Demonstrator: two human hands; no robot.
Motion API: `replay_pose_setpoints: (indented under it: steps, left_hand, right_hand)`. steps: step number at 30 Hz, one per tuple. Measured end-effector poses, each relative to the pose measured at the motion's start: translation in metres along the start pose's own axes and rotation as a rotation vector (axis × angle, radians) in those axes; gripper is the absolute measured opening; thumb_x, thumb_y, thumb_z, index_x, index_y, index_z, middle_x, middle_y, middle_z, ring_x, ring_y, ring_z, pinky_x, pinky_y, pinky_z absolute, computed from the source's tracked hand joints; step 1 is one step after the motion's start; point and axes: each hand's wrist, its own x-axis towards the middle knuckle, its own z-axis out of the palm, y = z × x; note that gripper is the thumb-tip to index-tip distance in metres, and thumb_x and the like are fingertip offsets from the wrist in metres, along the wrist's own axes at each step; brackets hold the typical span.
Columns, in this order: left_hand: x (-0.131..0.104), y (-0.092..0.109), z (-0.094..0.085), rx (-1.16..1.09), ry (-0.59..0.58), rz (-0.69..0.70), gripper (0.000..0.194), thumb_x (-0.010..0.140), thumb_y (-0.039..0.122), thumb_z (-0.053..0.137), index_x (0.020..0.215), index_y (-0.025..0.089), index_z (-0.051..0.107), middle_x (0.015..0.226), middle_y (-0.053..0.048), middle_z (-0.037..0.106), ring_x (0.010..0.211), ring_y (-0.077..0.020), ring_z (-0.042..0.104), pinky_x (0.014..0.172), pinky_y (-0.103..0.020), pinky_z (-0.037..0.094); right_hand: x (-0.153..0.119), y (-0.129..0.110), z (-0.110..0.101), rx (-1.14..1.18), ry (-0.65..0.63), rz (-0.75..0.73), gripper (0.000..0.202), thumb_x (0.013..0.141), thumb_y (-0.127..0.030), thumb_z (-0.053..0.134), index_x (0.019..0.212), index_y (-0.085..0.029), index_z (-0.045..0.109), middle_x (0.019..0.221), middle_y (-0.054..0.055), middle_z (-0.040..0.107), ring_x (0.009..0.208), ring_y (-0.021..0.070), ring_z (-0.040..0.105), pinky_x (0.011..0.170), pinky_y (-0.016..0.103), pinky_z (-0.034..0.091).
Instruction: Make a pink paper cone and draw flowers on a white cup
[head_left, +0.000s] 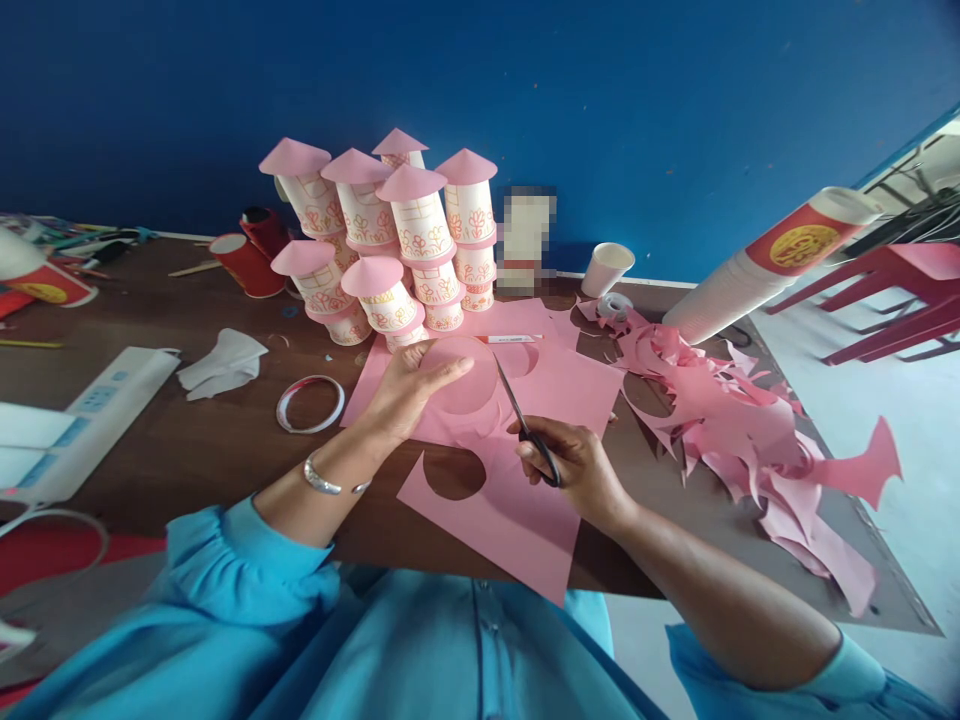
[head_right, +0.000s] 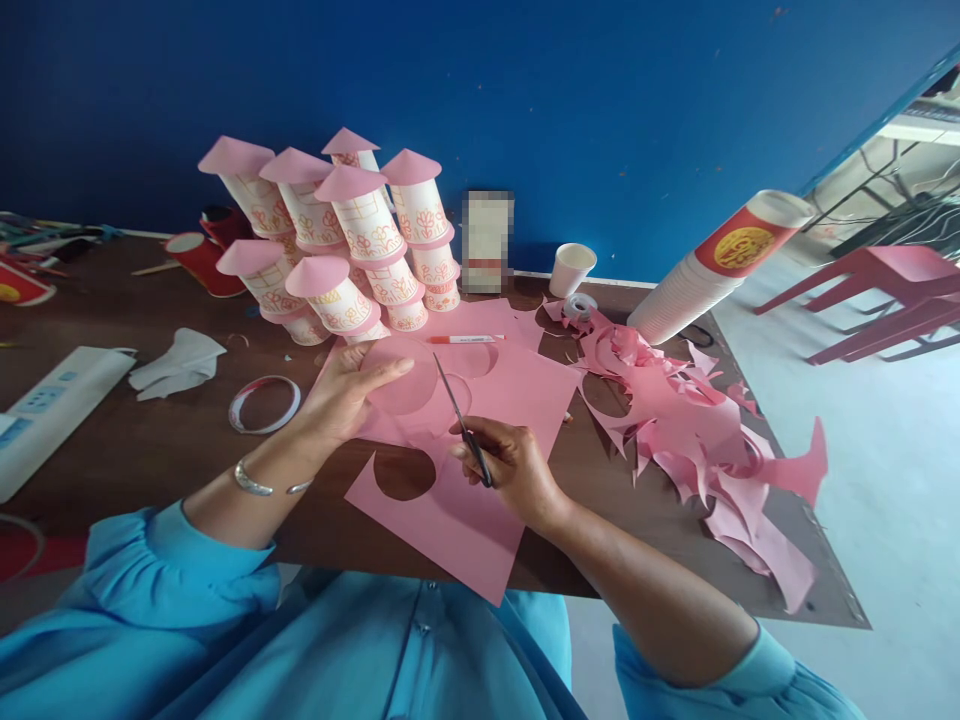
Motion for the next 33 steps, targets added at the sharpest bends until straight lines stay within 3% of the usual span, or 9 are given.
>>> replay_pose_setpoints:
  steps: [5, 18, 23, 33]
  left_hand:
    - [0.003, -0.005, -0.004, -0.013, -0.041, -0.014, 0.03, 0.08, 0.044, 0.087, 0.097, 0.021, 0.081, 0.104, -0.006, 0.081, 0.103, -0.0268, 0.072, 0.093, -0.039, 0.06]
    - [0.005, -0.011, -0.01, 0.092, 0.002, -0.034, 0.033, 0.075, 0.044, 0.091, 0.096, 0.021, 0.082, 0.099, -0.005, 0.078, 0.094, -0.0237, 0.069, 0.088, -0.036, 0.058]
    - [0.005, -0.009, -0.011, 0.072, -0.071, -0.04, 0.03, 0.077, 0.044, 0.091, 0.095, 0.021, 0.083, 0.091, -0.003, 0.078, 0.086, -0.0214, 0.069, 0.084, -0.034, 0.056]
    - [0.001, 0.003, -0.009, 0.108, -0.187, -0.105, 0.033, 0.079, 0.046, 0.088, 0.096, 0.019, 0.082, 0.095, -0.003, 0.081, 0.089, -0.0224, 0.072, 0.087, -0.034, 0.057]
  right_hand:
    - [0.001, 0.0, -0.001, 0.013, 0.012, 0.027, 0.052, 0.082, -0.068, 0.079, 0.098, -0.019, 0.071, 0.056, -0.005, 0.054, 0.05, 0.0111, 0.051, 0.053, 0.029, 0.049]
    - [0.004, 0.005, -0.003, 0.089, 0.01, 0.041, 0.05, 0.079, -0.06, 0.086, 0.102, -0.018, 0.073, 0.065, -0.002, 0.062, 0.058, 0.013, 0.059, 0.058, 0.029, 0.055]
    - [0.004, 0.008, -0.003, 0.074, -0.007, 0.034, 0.049, 0.079, -0.059, 0.085, 0.102, -0.018, 0.073, 0.064, -0.003, 0.061, 0.057, 0.0127, 0.058, 0.057, 0.029, 0.054]
    - [0.004, 0.008, -0.004, 0.062, -0.012, 0.019, 0.047, 0.081, -0.059, 0.085, 0.099, -0.017, 0.073, 0.063, -0.003, 0.06, 0.057, 0.012, 0.057, 0.057, 0.027, 0.053]
